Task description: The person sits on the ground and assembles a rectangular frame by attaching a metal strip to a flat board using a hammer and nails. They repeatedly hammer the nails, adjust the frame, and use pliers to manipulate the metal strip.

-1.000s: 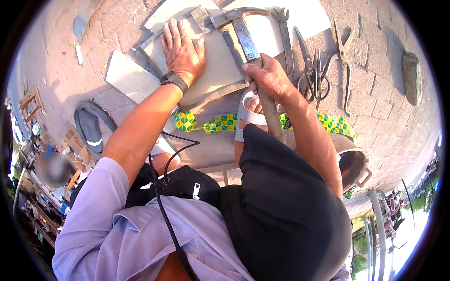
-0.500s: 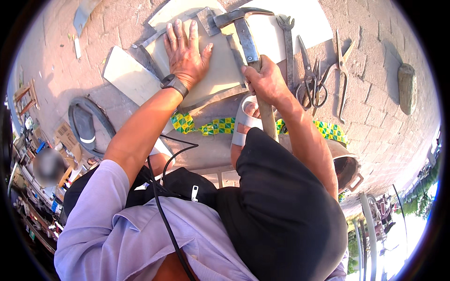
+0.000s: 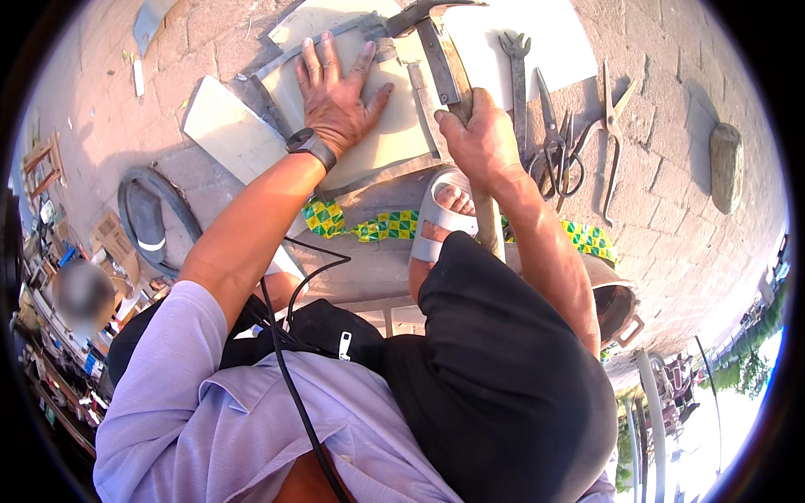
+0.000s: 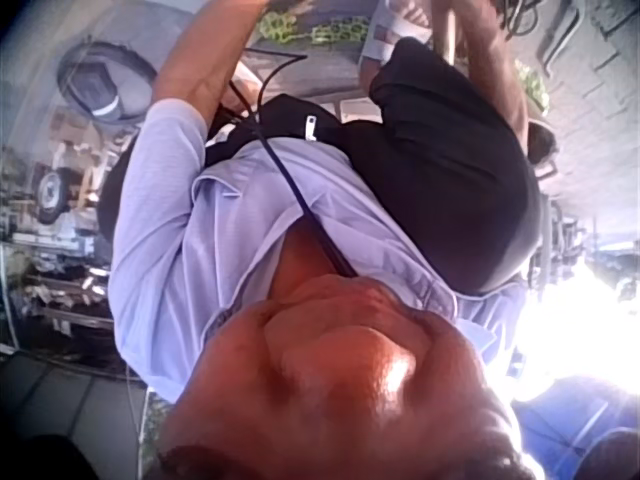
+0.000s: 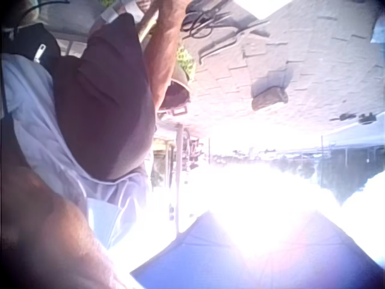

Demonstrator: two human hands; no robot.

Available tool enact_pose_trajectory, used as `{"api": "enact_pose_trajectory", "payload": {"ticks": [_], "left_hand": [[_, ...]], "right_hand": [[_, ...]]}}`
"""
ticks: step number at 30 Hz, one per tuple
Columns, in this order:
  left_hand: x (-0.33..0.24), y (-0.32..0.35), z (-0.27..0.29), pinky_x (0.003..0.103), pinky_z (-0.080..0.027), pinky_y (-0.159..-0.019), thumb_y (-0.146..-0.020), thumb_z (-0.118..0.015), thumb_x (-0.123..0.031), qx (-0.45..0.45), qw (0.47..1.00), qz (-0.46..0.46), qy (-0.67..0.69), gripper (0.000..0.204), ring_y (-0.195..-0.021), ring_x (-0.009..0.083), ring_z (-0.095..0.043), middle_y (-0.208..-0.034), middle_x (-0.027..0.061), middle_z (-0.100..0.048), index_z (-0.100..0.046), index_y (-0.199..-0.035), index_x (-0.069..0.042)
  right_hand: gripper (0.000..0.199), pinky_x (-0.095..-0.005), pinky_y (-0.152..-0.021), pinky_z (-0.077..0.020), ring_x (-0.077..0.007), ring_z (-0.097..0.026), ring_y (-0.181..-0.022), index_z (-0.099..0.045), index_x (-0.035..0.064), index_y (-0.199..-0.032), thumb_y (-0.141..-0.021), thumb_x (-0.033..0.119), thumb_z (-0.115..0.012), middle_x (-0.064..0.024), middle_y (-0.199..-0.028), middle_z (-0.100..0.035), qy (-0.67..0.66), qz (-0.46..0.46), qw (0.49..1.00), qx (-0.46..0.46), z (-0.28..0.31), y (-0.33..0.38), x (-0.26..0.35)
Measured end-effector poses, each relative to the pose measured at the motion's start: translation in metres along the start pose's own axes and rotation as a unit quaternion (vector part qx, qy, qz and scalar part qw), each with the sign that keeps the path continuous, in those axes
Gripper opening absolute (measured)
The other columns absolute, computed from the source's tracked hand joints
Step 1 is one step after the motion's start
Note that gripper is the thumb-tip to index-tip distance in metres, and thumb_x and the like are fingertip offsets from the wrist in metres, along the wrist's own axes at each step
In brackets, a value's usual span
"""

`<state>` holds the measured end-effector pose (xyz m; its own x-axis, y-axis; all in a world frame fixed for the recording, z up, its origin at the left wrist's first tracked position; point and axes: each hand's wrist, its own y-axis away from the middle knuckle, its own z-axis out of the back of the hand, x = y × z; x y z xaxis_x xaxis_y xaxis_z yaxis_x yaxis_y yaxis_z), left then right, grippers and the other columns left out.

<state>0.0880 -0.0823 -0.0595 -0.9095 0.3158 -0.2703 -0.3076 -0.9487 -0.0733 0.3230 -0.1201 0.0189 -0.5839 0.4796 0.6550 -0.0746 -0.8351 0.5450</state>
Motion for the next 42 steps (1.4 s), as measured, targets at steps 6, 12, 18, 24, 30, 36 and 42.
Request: {"api": "enact_pose_trajectory", "payload": {"ticks": [6, 12, 18, 24, 30, 36, 42], "left_hand": [[-0.003, -0.001, 0.000, 0.070, -0.010, -0.120, -0.091, -0.066, -0.058, 0.004, 1.000, 0.001, -0.006, 0.068, -0.150, 0.0612, -0.016, -0.160, 0.0375, -0.028, -0.058, -0.149, -0.024], [0.000, -0.001, 0.003, 0.068, -0.009, -0.122, -0.093, -0.065, -0.056, 0.003, 1.000, 0.000, -0.002, 0.065, -0.150, 0.0610, -0.014, -0.160, 0.0374, -0.028, -0.058, -0.149, -0.024], [0.000, 0.001, 0.000, 0.068, -0.010, -0.122, -0.092, -0.065, -0.054, 0.001, 1.000, 0.001, -0.001, 0.065, -0.150, 0.0610, -0.016, -0.159, 0.0373, -0.028, -0.058, -0.149, -0.022], [-0.003, -0.004, 0.002, 0.068, -0.011, -0.121, -0.092, -0.065, -0.053, -0.001, 1.000, 0.002, 0.010, 0.065, -0.149, 0.0609, -0.015, -0.159, 0.0371, -0.028, -0.057, -0.149, -0.023], [-0.001, 0.000, 0.002, 0.068, -0.010, -0.121, -0.093, -0.065, -0.051, 0.002, 1.000, -0.005, -0.021, 0.064, -0.150, 0.0603, -0.015, -0.160, 0.0354, -0.028, -0.057, -0.150, -0.023], [-0.005, -0.002, 0.004, 0.068, -0.009, -0.122, -0.094, -0.062, -0.049, -0.007, 1.000, 0.001, 0.005, 0.061, -0.150, 0.0598, -0.015, -0.160, 0.0355, -0.029, -0.056, -0.150, -0.025], [-0.002, -0.001, 0.001, 0.068, -0.008, -0.123, -0.096, -0.059, -0.046, -0.012, 1.000, -0.003, 0.004, 0.059, -0.151, 0.0604, -0.015, -0.160, 0.0361, -0.031, -0.055, -0.151, -0.026]], "right_hand": [[0.034, -0.0521, -0.073, -0.0570, -0.0446, -0.071, -0.082, -0.051, -0.0014, -0.110, -0.092, 0.020, -0.070, -0.0250, -0.094, -0.071, 0.162, 0.144, 0.970, -0.110, -0.008, -0.006, 0.015], [0.039, -0.0546, -0.075, -0.0556, -0.0478, -0.069, -0.086, -0.049, 0.0002, -0.118, -0.093, 0.023, -0.068, -0.0270, -0.097, -0.069, 0.211, 0.176, 0.957, -0.094, 0.003, -0.018, 0.024], [0.039, -0.0557, -0.076, -0.0548, -0.0480, -0.069, -0.086, -0.050, 0.0011, -0.123, -0.093, 0.020, -0.067, -0.0263, -0.096, -0.069, 0.240, 0.191, 0.951, -0.041, -0.007, -0.026, 0.031], [0.038, -0.0554, -0.076, -0.0550, -0.0482, -0.069, -0.087, -0.050, 0.0018, -0.121, -0.094, 0.022, -0.067, -0.0264, -0.098, -0.070, 0.294, 0.166, 0.940, -0.056, -0.008, -0.027, 0.022], [0.039, -0.0538, -0.077, -0.0553, -0.0452, -0.070, -0.087, -0.050, 0.0017, -0.123, -0.092, 0.019, -0.068, -0.0243, -0.098, -0.070, 0.195, 0.168, 0.961, -0.101, 0.010, 0.005, 0.028], [0.046, -0.0518, -0.074, -0.0560, -0.0434, -0.070, -0.088, -0.049, 0.0015, -0.130, -0.090, 0.015, -0.069, -0.0220, -0.100, -0.069, 0.271, 0.130, 0.952, -0.061, 0.002, 0.027, -0.005], [0.049, -0.0508, -0.072, -0.0564, -0.0429, -0.070, -0.086, -0.048, 0.0028, -0.132, -0.090, 0.016, -0.069, -0.0205, -0.100, -0.068, 0.261, 0.180, 0.943, -0.098, -0.005, 0.033, -0.025]]}}
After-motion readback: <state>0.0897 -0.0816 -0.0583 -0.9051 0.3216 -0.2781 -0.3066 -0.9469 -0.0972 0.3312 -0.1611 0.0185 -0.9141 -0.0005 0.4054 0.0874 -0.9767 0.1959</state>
